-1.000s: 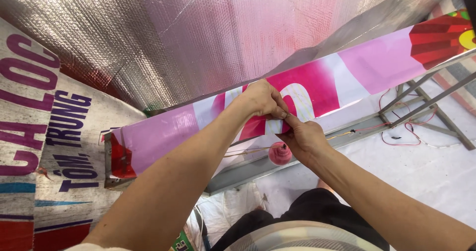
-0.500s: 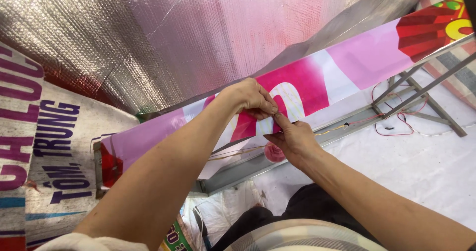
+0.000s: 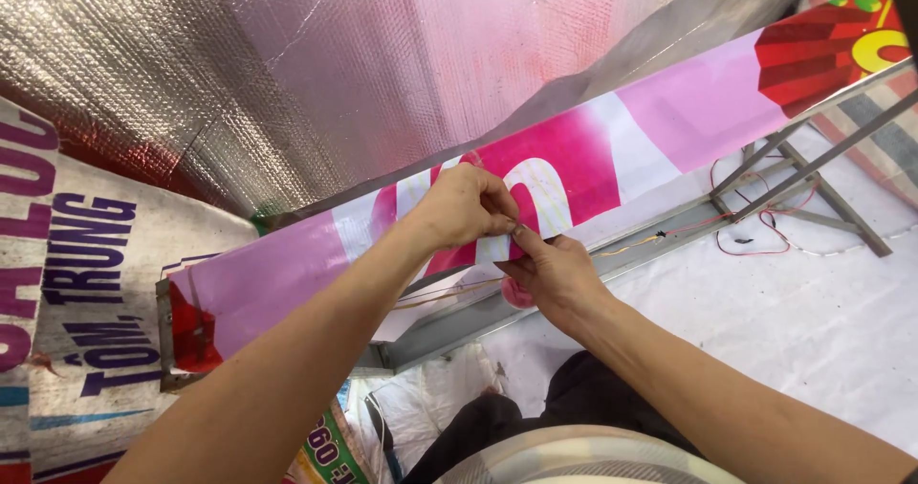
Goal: Applying a printed vinyl wrap to a metal frame by smoothing and folding the edges with hands.
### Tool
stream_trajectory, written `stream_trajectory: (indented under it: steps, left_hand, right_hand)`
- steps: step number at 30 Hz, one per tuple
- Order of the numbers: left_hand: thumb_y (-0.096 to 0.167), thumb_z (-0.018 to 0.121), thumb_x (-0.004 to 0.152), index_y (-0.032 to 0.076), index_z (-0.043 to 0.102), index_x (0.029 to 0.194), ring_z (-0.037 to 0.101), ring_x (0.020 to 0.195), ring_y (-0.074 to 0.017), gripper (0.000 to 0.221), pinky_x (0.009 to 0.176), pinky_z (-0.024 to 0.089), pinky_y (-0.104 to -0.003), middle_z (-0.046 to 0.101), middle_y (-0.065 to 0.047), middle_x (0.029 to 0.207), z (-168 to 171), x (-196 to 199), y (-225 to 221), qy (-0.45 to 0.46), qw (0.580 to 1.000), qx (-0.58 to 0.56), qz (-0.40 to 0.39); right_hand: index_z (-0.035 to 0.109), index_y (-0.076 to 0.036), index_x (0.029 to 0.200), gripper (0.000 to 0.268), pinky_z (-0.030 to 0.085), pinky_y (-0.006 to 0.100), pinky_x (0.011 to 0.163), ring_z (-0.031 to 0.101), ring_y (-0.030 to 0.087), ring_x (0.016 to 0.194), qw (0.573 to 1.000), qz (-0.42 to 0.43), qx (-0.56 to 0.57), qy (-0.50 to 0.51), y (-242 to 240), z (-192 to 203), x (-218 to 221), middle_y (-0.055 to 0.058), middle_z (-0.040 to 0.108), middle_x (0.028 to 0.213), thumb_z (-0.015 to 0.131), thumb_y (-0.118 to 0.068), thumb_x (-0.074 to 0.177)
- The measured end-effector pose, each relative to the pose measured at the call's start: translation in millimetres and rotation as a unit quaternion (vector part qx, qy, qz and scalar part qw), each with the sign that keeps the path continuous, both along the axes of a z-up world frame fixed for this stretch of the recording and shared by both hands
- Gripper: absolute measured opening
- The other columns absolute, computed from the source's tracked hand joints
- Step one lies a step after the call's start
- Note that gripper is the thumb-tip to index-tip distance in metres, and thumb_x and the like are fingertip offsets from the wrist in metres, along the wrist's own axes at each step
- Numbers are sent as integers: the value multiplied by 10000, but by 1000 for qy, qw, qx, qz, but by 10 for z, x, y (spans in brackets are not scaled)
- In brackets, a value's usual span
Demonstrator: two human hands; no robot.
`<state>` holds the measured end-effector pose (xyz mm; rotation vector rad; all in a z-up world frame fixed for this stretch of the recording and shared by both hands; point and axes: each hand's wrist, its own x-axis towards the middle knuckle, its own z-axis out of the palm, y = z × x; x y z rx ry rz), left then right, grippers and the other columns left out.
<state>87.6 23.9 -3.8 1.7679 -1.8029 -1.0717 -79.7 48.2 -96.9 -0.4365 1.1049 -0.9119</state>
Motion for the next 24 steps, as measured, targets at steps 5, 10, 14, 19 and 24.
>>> stream_trajectory:
  steps: [5,10,14,19,24]
  left_hand:
    - [149,862,715,260,828,881,758,779,-167,202,757,610,-311,772,15,753,-16,-5,11,3,1000,-14,4]
    - [154,863,714,278,829,866,761,778,-151,200,773,610,-288,784,30,758,-27,-12,-24,6,1000,12,20]
    - [194,871,715,320,826,868,767,765,-125,203,752,620,-277,780,63,743,-61,-32,-59,-24,999,18,17]
    - [166,880,706,270,827,885,771,793,-172,213,781,611,-309,780,16,744,-65,-76,35,-17,1000,-9,24]
    - [182,882,712,260,829,900,772,846,-193,210,806,605,-341,786,-13,789,43,-74,178,-12,999,-15,34]
  right_hand:
    - [431,194,1231,603,542,575,962,663,328,903,1000,18,2,-14,52,208,27,170,555,935,801,-116,869]
    - [414,160,1241,583,548,568,976,666,315,900,999,14,17,-39,166,436,45,139,533,927,784,-82,861]
    - [380,137,1264,581,532,572,1012,660,281,909,997,4,16,-72,160,509,73,106,527,938,759,-73,877]
    - [479,17,1189,367,508,539,1060,685,268,993,990,41,42,-130,153,438,-49,54,602,936,705,-77,916]
    - [634,-76,992,84,540,442,1035,698,216,948,980,77,59,-174,144,366,-153,-11,643,832,689,-90,929]
